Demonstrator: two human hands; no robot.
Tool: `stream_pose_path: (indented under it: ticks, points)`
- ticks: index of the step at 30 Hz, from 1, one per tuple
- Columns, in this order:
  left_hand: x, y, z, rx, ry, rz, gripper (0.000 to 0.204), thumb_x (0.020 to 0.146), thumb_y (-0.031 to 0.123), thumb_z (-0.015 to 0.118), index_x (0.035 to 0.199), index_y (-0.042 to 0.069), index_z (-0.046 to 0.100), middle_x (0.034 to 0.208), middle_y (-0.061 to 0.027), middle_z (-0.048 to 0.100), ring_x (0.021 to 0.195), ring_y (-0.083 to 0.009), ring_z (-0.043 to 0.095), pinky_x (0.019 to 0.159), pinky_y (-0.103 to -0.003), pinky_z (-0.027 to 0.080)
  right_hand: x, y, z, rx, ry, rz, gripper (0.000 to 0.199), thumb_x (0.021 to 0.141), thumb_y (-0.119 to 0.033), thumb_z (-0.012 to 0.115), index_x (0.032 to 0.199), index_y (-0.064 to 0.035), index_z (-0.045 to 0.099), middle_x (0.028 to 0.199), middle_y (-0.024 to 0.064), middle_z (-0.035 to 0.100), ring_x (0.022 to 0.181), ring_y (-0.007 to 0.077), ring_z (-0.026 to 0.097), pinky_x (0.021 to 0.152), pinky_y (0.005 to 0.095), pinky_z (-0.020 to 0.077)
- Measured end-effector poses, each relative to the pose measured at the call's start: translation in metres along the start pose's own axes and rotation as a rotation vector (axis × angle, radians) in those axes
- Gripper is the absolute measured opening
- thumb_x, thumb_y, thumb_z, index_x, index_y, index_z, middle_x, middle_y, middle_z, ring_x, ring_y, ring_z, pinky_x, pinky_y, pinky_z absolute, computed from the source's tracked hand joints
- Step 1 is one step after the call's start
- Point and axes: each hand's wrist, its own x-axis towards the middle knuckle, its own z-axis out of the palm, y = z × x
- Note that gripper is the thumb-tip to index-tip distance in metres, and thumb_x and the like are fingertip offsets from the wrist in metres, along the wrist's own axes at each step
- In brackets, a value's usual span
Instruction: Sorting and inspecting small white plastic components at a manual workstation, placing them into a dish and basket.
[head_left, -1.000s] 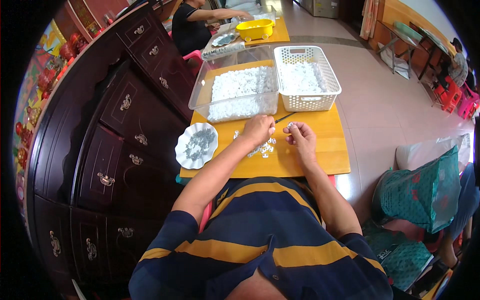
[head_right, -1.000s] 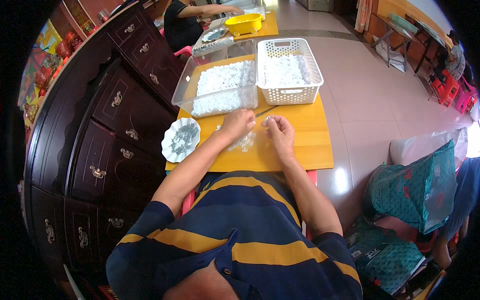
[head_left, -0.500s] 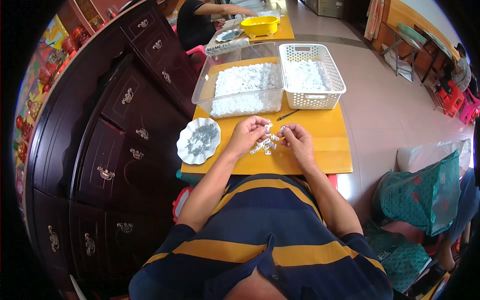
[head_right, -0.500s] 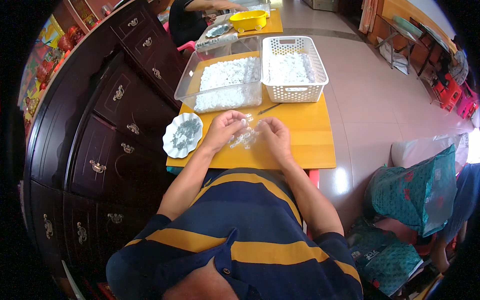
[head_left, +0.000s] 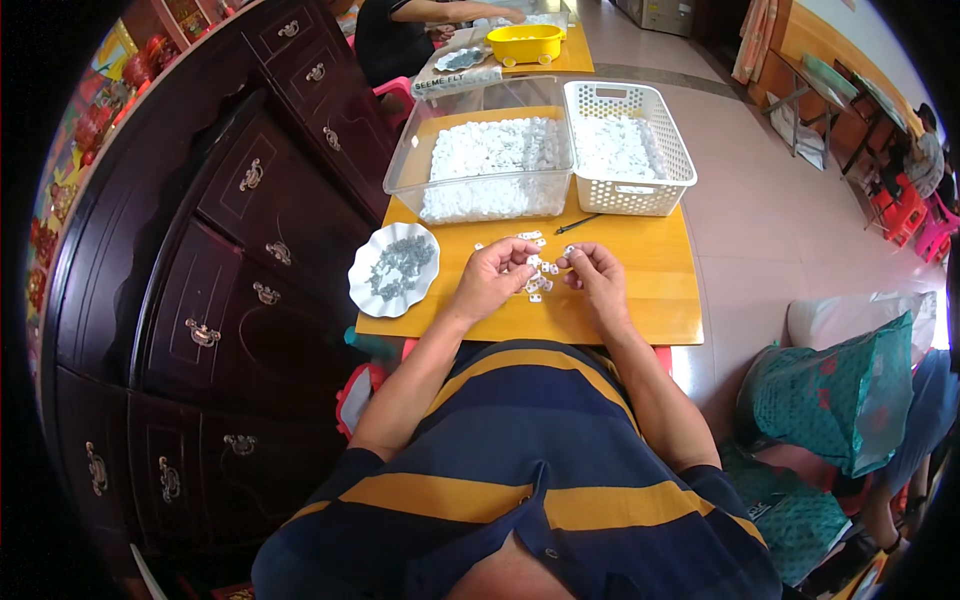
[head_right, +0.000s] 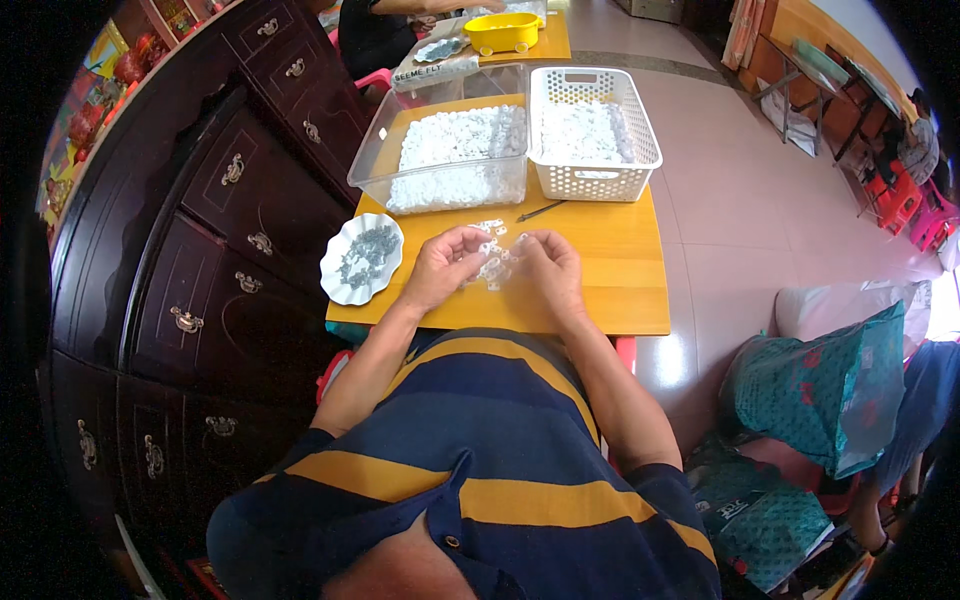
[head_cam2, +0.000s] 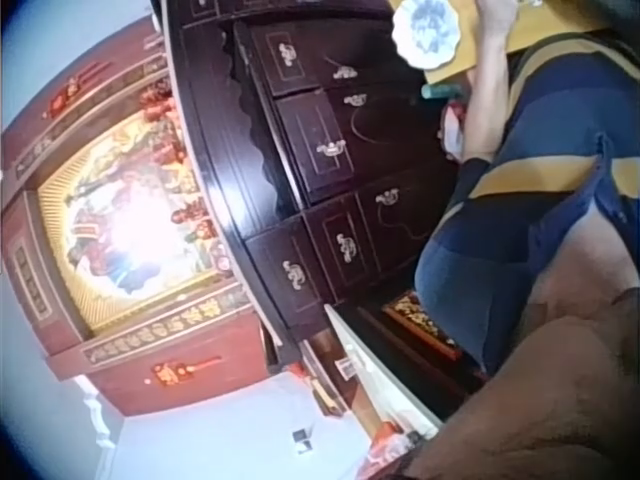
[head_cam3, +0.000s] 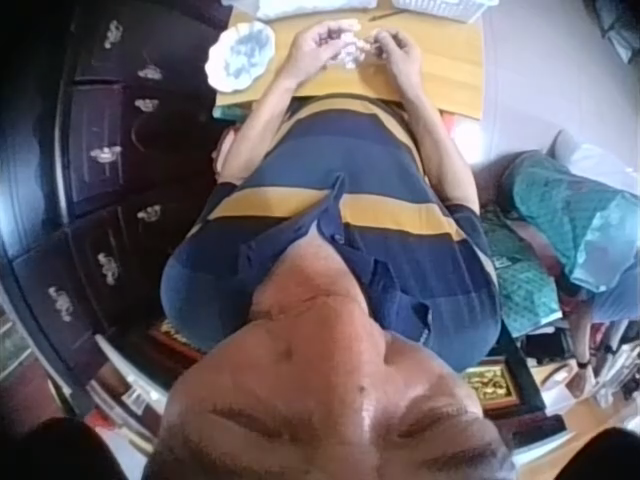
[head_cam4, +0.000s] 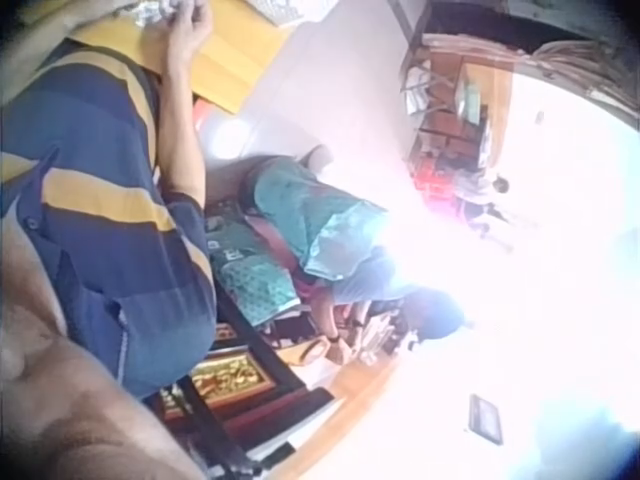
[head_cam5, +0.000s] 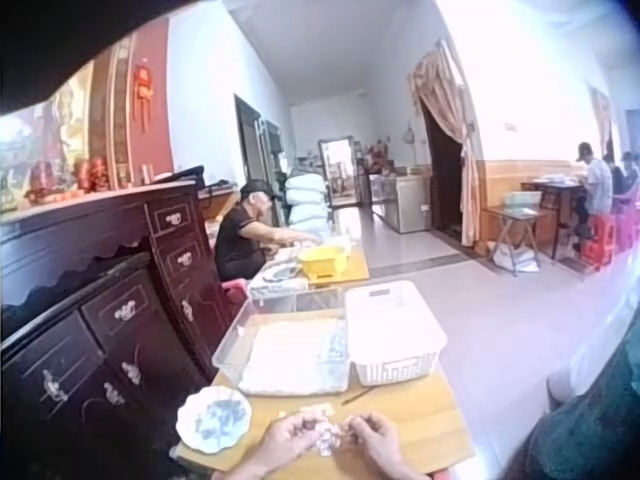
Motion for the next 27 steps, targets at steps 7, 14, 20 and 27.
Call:
stream_pose_path:
  ticks: [7,14,20,27]
  points:
    - [-0.001,0.002,0.003,0.14,0.008,0.064,0.019,0.092,0.003,0.067,0.112,0.002,0.067,0.096,0.0024,0.068,0.081,-0.0029,0.06,0.075,-0.021,0.05,0.003,0.004,-0.002,0.014,-0.025,-0.016,0.013,0.101,-0.017,0.062,0.106,-0.0049,0.064,0.089,0.0031,0.071,0.068,0.0061,0.057,0.063,0.0194,0.0458]
    - [-0.003,-0.001,0.002,0.193,0.004,0.047,0.018,0.09,-0.001,0.06,0.107,0.002,0.067,0.093,0.0032,0.067,0.081,-0.0024,0.059,0.073,-0.019,0.049,0.001,0.001,-0.001,0.019,-0.032,-0.012,0.013,0.1,-0.018,0.062,0.104,-0.005,0.064,0.088,0.0023,0.07,0.067,0.006,0.057,0.063,0.0194,0.0457]
    - [-0.002,-0.005,-0.002,0.119,0.098,0.029,0.017,0.092,0.003,0.064,0.109,0.002,0.067,0.092,0.002,0.067,0.078,-0.002,0.059,0.07,-0.018,0.049,-0.003,-0.004,0.002,-0.003,-0.024,0.004,0.013,0.1,-0.018,0.062,0.104,-0.0054,0.064,0.088,0.0024,0.071,0.067,0.0061,0.057,0.063,0.0195,0.0456]
    - [-0.002,0.005,0.004,-0.057,0.1,0.043,0.017,0.095,0.005,0.065,0.11,-0.001,0.069,0.088,0.0005,0.068,0.076,-0.0033,0.061,0.069,-0.02,0.051,-0.004,-0.003,0.004,-0.008,-0.03,0.022,0.012,0.1,-0.017,0.062,0.104,-0.0057,0.064,0.089,0.0025,0.071,0.067,0.0063,0.057,0.064,0.0194,0.045]
